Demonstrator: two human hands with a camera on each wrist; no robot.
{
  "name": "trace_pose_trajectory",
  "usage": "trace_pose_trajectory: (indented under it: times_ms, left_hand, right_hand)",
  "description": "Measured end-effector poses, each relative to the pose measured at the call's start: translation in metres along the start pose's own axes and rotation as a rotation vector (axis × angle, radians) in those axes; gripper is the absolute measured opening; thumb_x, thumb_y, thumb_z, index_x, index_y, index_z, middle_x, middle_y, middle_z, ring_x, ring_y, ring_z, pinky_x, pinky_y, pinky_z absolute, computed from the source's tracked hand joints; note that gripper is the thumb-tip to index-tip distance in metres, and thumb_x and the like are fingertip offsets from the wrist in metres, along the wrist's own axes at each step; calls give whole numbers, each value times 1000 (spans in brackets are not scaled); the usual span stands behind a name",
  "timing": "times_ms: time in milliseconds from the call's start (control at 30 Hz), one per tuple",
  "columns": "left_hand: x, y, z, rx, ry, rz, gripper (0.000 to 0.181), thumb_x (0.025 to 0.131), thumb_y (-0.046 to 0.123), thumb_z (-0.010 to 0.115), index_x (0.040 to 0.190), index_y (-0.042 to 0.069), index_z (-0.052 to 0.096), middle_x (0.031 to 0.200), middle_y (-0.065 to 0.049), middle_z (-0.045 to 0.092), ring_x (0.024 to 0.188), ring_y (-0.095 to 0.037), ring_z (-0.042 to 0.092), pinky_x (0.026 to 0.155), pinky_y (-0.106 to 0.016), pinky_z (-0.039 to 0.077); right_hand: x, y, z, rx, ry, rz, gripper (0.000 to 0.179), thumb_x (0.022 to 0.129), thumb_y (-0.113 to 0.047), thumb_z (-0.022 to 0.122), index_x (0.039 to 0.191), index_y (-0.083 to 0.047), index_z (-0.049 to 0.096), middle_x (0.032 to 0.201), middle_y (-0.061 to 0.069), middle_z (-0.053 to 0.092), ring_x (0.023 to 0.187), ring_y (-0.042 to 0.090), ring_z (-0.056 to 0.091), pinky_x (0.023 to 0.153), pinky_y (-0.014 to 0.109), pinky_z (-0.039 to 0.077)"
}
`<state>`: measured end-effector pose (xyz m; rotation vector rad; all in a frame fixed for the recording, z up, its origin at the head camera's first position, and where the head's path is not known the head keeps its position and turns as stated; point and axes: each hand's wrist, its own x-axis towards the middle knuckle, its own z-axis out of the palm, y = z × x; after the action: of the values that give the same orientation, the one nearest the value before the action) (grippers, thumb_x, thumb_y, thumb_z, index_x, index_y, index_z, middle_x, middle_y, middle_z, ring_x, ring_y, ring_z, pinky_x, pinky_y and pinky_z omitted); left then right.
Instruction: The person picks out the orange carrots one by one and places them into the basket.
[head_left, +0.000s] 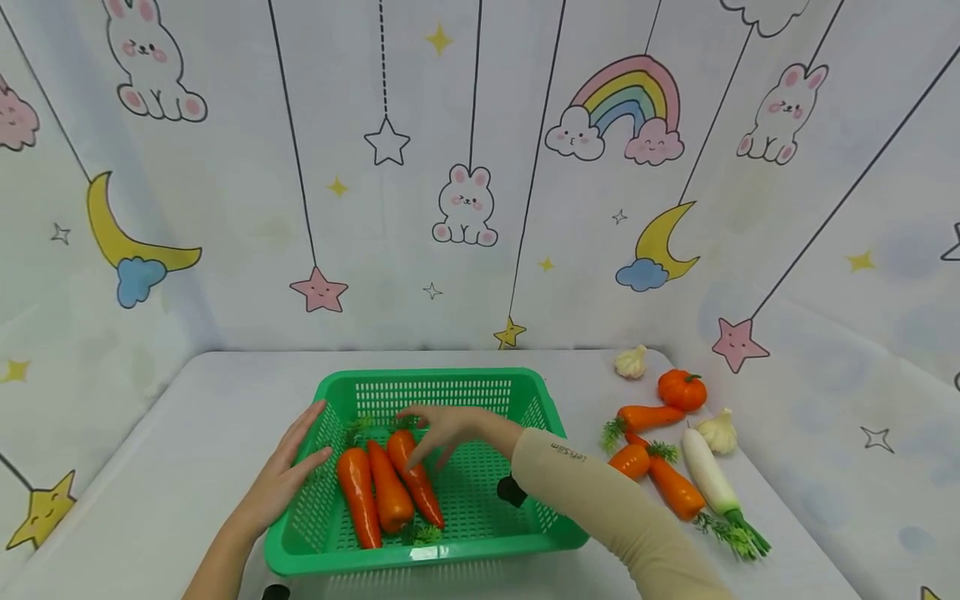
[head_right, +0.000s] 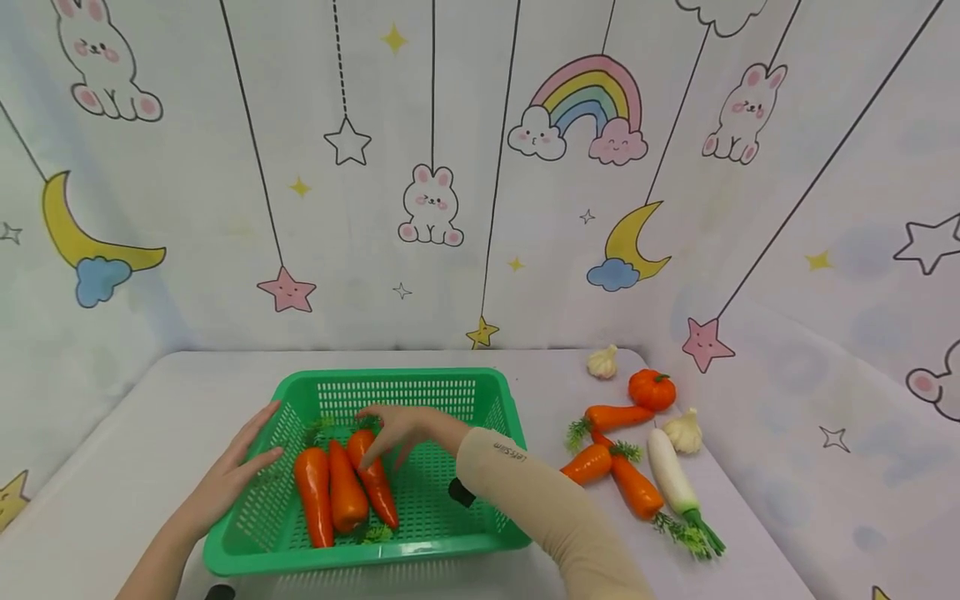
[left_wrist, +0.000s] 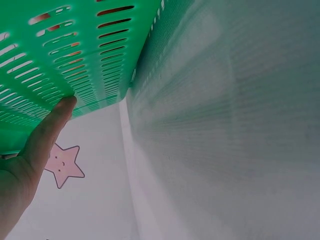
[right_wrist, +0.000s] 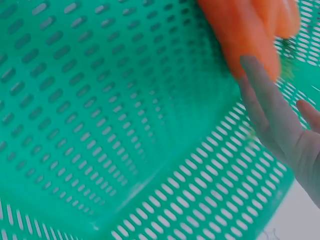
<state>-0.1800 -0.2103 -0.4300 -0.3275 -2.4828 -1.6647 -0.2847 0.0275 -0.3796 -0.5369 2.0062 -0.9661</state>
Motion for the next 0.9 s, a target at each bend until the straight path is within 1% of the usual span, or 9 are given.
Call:
trace_pose_trajectory:
  times_ms: [100, 167, 267, 400, 500, 567, 633, 733, 900]
  left_hand:
    - [0, 0, 0, -4, 1, 9, 62, 94, 17, 49, 147, 12, 18, 151, -16, 7, 134, -42, 5, 90, -75, 10]
    - [0, 0, 0, -4, 2, 14, 62, 94, 16, 49, 147, 11, 18, 151, -16, 7, 134, -42, 5, 90, -75, 10]
    - [-1, 0, 0, -5, 6, 18, 61, 94, 16, 49, 147, 11, 19, 151, -16, 8, 134, -42, 5, 91, -75, 9]
    - [0, 0, 0, -5, 1, 21, 61, 94, 17, 49, 147, 11, 18, 151, -16, 7, 134, -42, 4, 91, -75, 9]
    - [0, 1, -2, 2, 6, 22, 61, 94, 17, 49, 147, 12, 18, 151, -16, 8, 134, -42, 5, 91, -74, 9]
    - [-1, 2, -3, 9, 11, 21, 61, 94, 17, 49, 147, 13, 19, 151, -16, 8, 134, -42, 6, 91, -74, 10]
    - [-1, 4, -3, 7, 14, 26, 61, 94, 17, 49, 147, 13, 19, 151, -16, 8, 134, -42, 6, 92, -74, 10]
    - [-2, 6, -2, -7, 9, 35, 62, 94, 16, 49, 147, 13, 18, 151, -16, 8, 134, -42, 5, 92, -73, 11]
    - [-4, 6, -1, -16, 10, 33, 61, 94, 16, 49, 147, 12, 18, 151, -16, 9, 134, -41, 6, 93, -72, 11]
  right_hand:
    - [-11, -5, -8, 5, -16, -29, 81, 78, -4, 71, 144, -17, 26, 143, 21, 23, 110, 32, 51, 76, 48, 51]
    - [-20, -10, -12, -11, -25, -49, 81, 79, -5, 71, 145, -17, 25, 143, 21, 25, 111, 32, 51, 78, 48, 51]
    - [-34, -18, -17, -48, -31, -74, 80, 79, -8, 71, 144, -19, 26, 142, 19, 28, 111, 28, 51, 78, 44, 51]
    - [-53, -26, -24, -76, -34, -119, 77, 79, -10, 72, 142, -25, 29, 140, 13, 33, 105, 22, 56, 76, 37, 52]
    - [-67, -31, -27, -65, -32, -159, 77, 80, -11, 72, 142, -27, 29, 139, 9, 36, 103, 20, 57, 76, 35, 52]
    - [-75, -34, -30, -50, -28, -181, 78, 80, -11, 71, 143, -26, 27, 139, 9, 35, 106, 22, 55, 77, 35, 52]
    - [-83, -35, -33, -42, -24, -202, 79, 81, -11, 70, 144, -24, 24, 140, 9, 34, 111, 24, 53, 78, 36, 51]
    - [-93, -33, -37, -38, -14, -234, 78, 82, -11, 69, 145, -24, 23, 140, 9, 34, 112, 26, 52, 79, 36, 51]
    - [-108, -28, -46, -23, 15, -296, 77, 82, -17, 69, 144, -28, 25, 140, 7, 36, 111, 22, 53, 80, 37, 51]
